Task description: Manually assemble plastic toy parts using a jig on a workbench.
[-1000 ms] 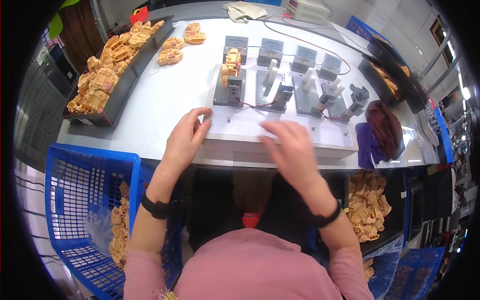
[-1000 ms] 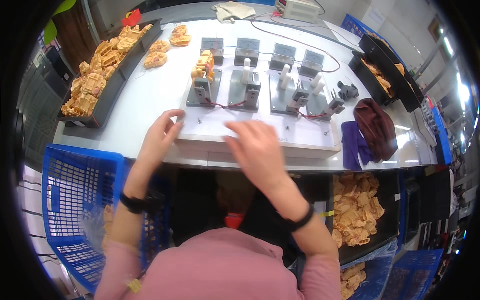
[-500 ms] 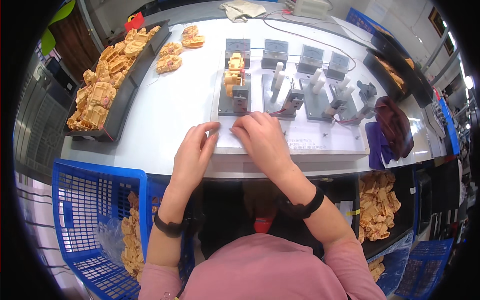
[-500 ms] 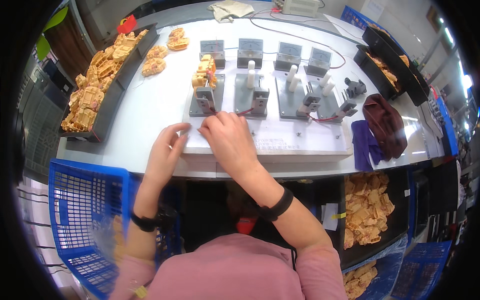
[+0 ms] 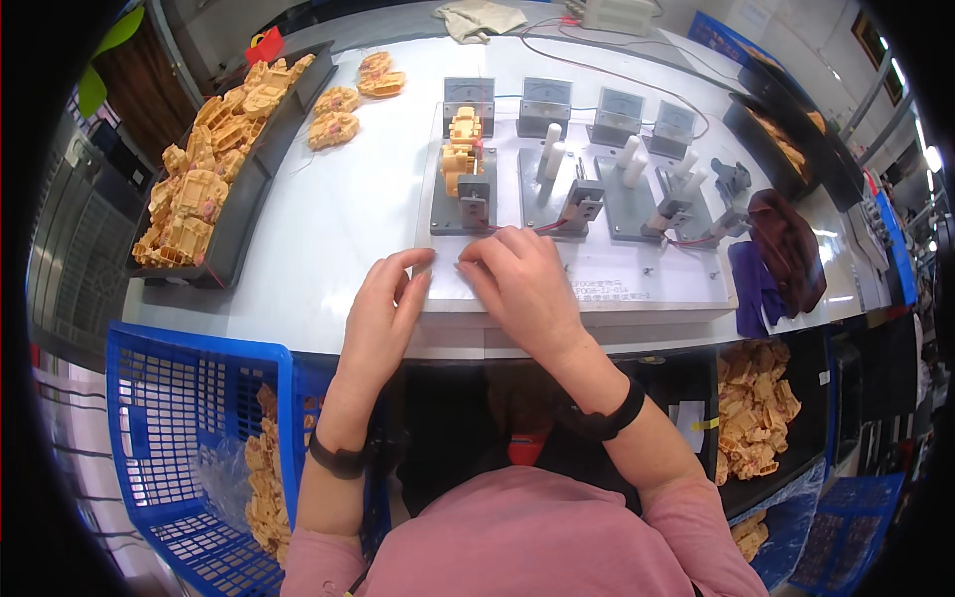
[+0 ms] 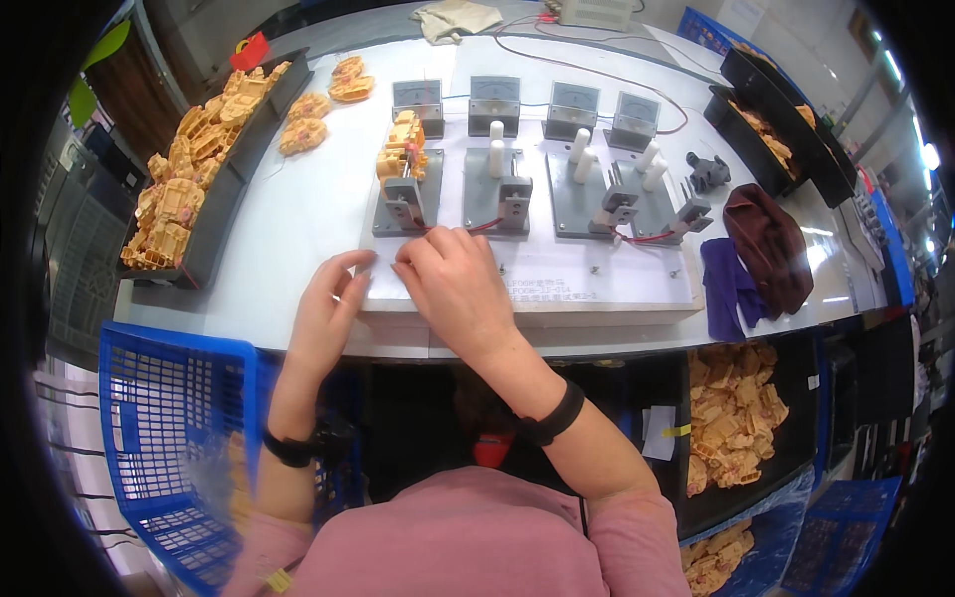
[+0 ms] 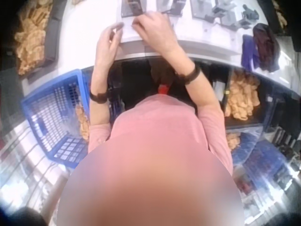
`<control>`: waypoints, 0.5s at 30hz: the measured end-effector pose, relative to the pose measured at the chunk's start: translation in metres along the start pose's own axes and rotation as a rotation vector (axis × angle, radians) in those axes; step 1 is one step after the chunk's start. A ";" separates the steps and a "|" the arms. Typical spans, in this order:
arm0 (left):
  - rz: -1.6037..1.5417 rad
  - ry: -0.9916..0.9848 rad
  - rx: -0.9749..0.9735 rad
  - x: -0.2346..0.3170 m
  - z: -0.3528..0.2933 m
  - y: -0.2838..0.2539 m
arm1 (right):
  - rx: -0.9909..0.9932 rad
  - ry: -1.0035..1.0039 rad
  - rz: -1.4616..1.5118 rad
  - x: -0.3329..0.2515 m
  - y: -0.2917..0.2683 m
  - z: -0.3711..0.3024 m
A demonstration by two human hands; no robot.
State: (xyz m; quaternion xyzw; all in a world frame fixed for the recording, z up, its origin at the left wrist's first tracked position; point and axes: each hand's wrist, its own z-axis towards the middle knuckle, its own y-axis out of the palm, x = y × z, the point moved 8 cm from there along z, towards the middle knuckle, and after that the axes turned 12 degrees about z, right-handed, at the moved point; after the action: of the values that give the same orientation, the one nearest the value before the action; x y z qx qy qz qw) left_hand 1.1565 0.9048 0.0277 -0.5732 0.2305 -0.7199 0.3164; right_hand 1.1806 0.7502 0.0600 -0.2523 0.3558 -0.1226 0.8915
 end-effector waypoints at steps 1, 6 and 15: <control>0.000 0.002 -0.001 0.001 0.000 0.000 | 0.001 -0.011 0.011 -0.001 0.000 0.000; -0.071 -0.037 -0.005 -0.005 -0.001 0.003 | 0.004 -0.003 0.025 0.001 0.000 -0.001; -0.069 -0.022 -0.013 -0.008 -0.002 0.005 | -0.002 0.008 0.016 0.001 -0.001 -0.001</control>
State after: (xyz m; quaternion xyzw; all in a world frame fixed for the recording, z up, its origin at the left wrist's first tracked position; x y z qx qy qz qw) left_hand 1.1568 0.9071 0.0184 -0.5908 0.2118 -0.7224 0.2902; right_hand 1.1805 0.7483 0.0592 -0.2499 0.3616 -0.1161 0.8907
